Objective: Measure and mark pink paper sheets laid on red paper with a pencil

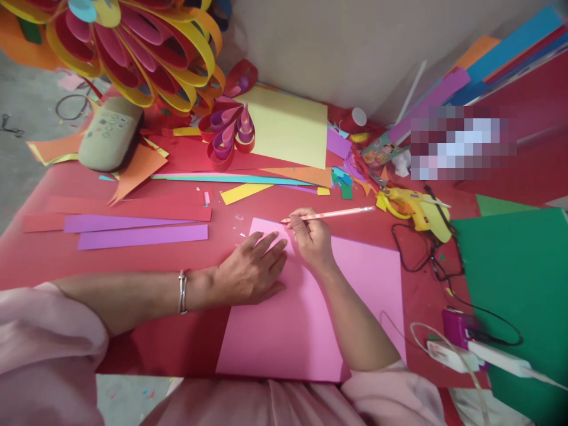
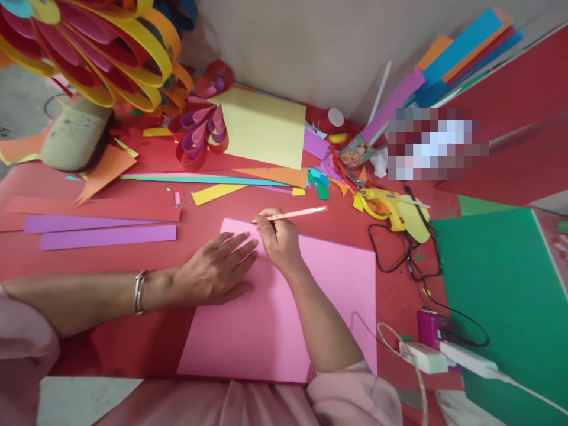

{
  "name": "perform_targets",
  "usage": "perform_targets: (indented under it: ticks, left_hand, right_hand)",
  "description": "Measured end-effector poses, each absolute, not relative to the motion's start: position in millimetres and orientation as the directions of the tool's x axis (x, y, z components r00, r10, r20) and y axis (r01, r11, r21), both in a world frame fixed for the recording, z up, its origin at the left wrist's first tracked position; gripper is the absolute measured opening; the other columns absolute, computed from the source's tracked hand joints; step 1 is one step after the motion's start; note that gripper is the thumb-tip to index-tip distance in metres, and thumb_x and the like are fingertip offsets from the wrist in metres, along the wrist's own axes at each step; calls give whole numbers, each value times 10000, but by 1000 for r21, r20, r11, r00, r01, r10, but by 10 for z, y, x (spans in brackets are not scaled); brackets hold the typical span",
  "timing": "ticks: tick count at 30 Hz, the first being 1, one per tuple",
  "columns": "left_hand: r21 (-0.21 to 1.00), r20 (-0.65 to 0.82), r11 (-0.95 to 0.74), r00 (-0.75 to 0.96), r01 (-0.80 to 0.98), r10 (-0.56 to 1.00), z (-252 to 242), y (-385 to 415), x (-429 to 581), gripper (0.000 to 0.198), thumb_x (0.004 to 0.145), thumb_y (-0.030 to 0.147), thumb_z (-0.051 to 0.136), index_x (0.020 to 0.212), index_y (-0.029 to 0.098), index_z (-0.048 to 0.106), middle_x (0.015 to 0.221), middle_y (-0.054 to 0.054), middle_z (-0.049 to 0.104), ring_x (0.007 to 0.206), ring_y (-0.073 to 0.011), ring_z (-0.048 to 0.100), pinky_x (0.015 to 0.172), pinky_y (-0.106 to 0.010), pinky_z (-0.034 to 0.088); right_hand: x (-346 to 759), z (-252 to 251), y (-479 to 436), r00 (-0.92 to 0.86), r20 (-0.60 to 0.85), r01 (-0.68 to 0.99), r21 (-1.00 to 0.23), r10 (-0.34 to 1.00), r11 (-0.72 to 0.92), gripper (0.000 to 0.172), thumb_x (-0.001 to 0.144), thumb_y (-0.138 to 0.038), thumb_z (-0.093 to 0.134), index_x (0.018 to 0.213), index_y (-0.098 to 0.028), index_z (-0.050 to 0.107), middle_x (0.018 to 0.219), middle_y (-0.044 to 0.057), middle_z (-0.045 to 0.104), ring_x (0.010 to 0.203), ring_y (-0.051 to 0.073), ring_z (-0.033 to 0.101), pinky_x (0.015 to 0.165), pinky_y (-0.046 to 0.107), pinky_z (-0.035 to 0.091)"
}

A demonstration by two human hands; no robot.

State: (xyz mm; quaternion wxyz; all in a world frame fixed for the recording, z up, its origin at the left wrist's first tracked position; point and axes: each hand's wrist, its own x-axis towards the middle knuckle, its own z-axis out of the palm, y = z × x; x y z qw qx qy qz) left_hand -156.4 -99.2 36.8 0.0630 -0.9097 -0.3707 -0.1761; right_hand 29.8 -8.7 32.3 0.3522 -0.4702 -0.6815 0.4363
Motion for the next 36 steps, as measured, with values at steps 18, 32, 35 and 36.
perform_targets:
  ticks: [18,32,35,36]
  left_hand:
    - [121,442,-733,624,670,644,341,-998,-1855,382,988,402,686,1197,84,722,1319,-214,730,1296,-420,660,1058,-589,543]
    - [141,414,-729,629,670,658,334,-1000,-1863,392,974,396,703,1256,123,701,1366,-215,708,1343,-407,633,1090,-588,526]
    - [155,408,-730,630,665,661,336,-1001,-1867,402,965,386,714,1269,124,697,1367,-218,707,1346,-409,631,1087,-584,526]
    - [153,411,-732,631,664,658,338,-998,-1866,401,964,385,714,1266,121,698,1364,-219,708,1340,-410,635,1078,-582,530]
  right_hand:
    - [297,266,-93,-276,23,257,-962,961,97,317,1040,-548,590,980,-248,674,894,31,780,647,131,656,624,264,530]
    - [300,276,-81,-286,11,266,-960,958,91,337,1035,-569,590,983,-248,678,898,41,784,673,144,671,641,279,536]
    - [299,275,-81,-289,3,268,-960,957,84,342,1034,-572,588,980,-246,677,907,44,787,682,147,678,639,279,537]
    - [299,274,-81,-291,1,268,-960,957,83,342,1034,-571,588,979,-246,677,904,43,786,682,148,680,640,279,538]
